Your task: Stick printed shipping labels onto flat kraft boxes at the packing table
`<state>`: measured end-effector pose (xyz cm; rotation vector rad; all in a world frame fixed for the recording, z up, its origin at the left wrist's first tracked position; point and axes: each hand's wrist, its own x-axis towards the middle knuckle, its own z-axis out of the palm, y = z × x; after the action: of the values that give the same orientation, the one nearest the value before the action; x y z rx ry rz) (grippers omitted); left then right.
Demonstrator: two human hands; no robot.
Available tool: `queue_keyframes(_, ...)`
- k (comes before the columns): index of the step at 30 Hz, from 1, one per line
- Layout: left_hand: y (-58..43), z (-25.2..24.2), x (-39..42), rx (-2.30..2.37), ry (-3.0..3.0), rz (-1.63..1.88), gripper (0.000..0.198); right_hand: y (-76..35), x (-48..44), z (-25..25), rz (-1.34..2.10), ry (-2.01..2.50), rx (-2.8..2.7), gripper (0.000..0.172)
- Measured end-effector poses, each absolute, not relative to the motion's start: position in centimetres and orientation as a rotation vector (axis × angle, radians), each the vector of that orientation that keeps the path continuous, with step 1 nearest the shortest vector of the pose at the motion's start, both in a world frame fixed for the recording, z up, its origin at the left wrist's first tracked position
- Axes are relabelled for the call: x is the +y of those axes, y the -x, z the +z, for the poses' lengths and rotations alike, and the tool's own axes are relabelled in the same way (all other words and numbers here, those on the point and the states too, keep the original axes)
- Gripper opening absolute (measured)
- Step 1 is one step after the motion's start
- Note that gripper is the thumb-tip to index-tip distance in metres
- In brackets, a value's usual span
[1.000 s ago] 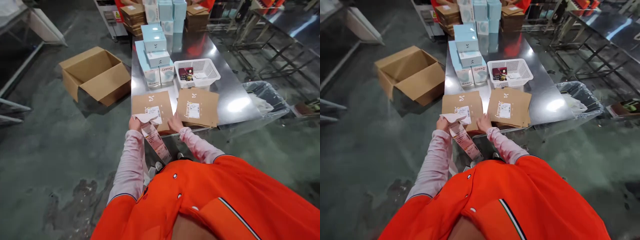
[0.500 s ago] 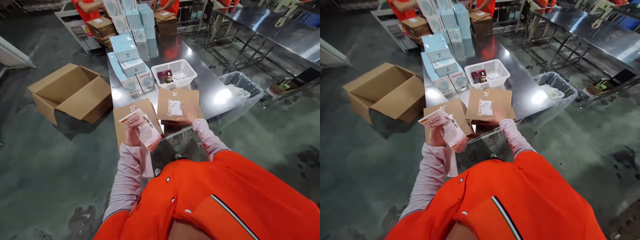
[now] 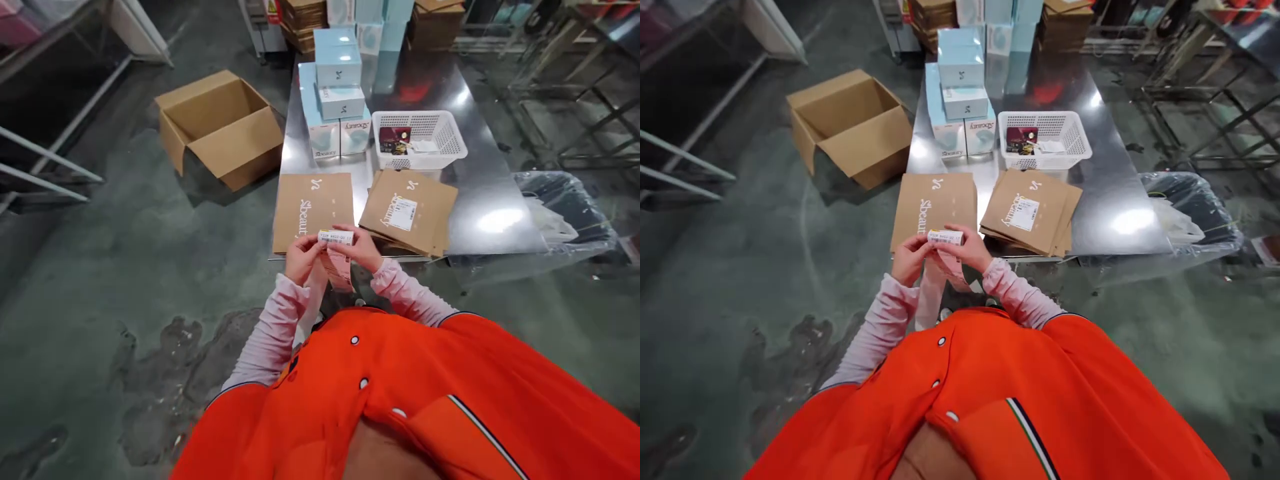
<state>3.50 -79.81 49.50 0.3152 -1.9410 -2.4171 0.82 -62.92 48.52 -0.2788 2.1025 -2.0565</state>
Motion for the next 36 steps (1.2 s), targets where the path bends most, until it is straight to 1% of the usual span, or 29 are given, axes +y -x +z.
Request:
queue_keyframes(1,-3.6,49.3,-79.8,-1.871,-0.345,-2.454,0.051,-0.3,-63.1,49.0,-2.020,0.322,2.131,0.061)
queue_keyframes(3,-4.0,48.7,-79.6,-1.760,-0.365,-2.526,0.055,0.5,-63.4,49.9,-1.922,0.401,2.210,0.044)
queue_keyframes(6,-4.6,48.0,-79.5,-1.800,-0.399,-2.446,0.048,0.6,-64.0,50.4,-1.803,0.467,2.364,0.027)
queue_keyframes(8,-4.7,47.6,-79.4,-1.849,-0.471,-2.276,0.044,0.2,-64.5,50.3,-1.757,0.491,2.433,0.022)
queue_keyframes(11,-4.3,46.7,-79.4,-1.767,-0.613,-2.082,0.052,0.5,-65.5,49.7,-1.715,0.507,2.446,0.022)
queue_keyframes(12,-4.0,46.3,-79.6,-1.733,-0.635,-2.090,0.051,1.1,-65.9,49.3,-1.697,0.528,2.451,0.021)
queue_keyframes(14,-3.3,45.3,-80.1,-1.717,-0.643,-2.255,0.046,3.3,-66.9,48.4,-1.648,0.568,2.495,0.017)
queue_keyframes(16,-2.8,43.9,-80.7,-1.728,-0.673,-2.506,0.055,6.6,-68.1,47.1,-1.579,0.549,2.575,0.015)
queue_keyframes(18,-2.9,42.3,-81.4,-1.725,-0.779,-2.659,0.064,10.3,-69.2,45.7,-1.489,0.446,2.676,0.016)
queue_keyframes(20,-4.1,40.8,-81.7,-1.726,-0.887,-2.681,0.065,13.7,-70.0,44.4,-1.348,0.359,2.778,0.018)
queue_keyframes(21,-5.1,40.2,-81.7,-1.749,-0.917,-2.657,0.063,15.1,-70.4,43.9,-1.255,0.338,2.829,0.022)
queue_keyframes(22,-6.3,39.7,-81.7,-1.786,-0.932,-2.622,0.059,16.1,-70.7,43.5,-1.149,0.318,2.879,0.033)
queue_keyframes(25,-10.8,39.1,-81.7,-1.887,-0.957,-2.519,0.036,17.5,-71.5,42.7,-0.769,0.401,2.981,0.080)
queue_keyframes(26,-12.1,39.2,-81.9,-1.907,-0.972,-2.495,0.031,17.3,-71.9,42.5,-0.641,0.518,2.983,0.088)
queue_keyframes(27,-13.2,39.4,-82.2,-1.914,-0.991,-2.481,0.030,16.7,-72.1,42.3,-0.525,0.669,2.963,0.089)
queue_keyframes(28,-13.9,39.8,-82.7,-1.915,-1.006,-2.471,0.031,15.7,-72.3,42.0,-0.433,0.832,2.925,0.086)
queue_keyframes(30,-14.0,40.6,-84.1,-1.911,-1.014,-2.444,0.038,12.6,-72.2,41.5,-0.333,1.120,2.810,0.081)
queue_keyframes(33,-10.5,41.6,-86.5,-1.805,-0.992,-2.373,0.058,6.4,-70.4,41.0,-0.371,1.518,2.533,0.078)
queue_keyframes(35,-6.3,41.9,-88.0,-1.750,-0.973,-2.274,0.060,3.2,-68.3,41.0,-0.476,1.738,2.277,0.063)
queue_keyframes(36,-4.0,42.1,-88.5,-1.790,-0.961,-2.192,0.056,2.4,-67.2,41.0,-0.549,1.724,2.256,0.054)
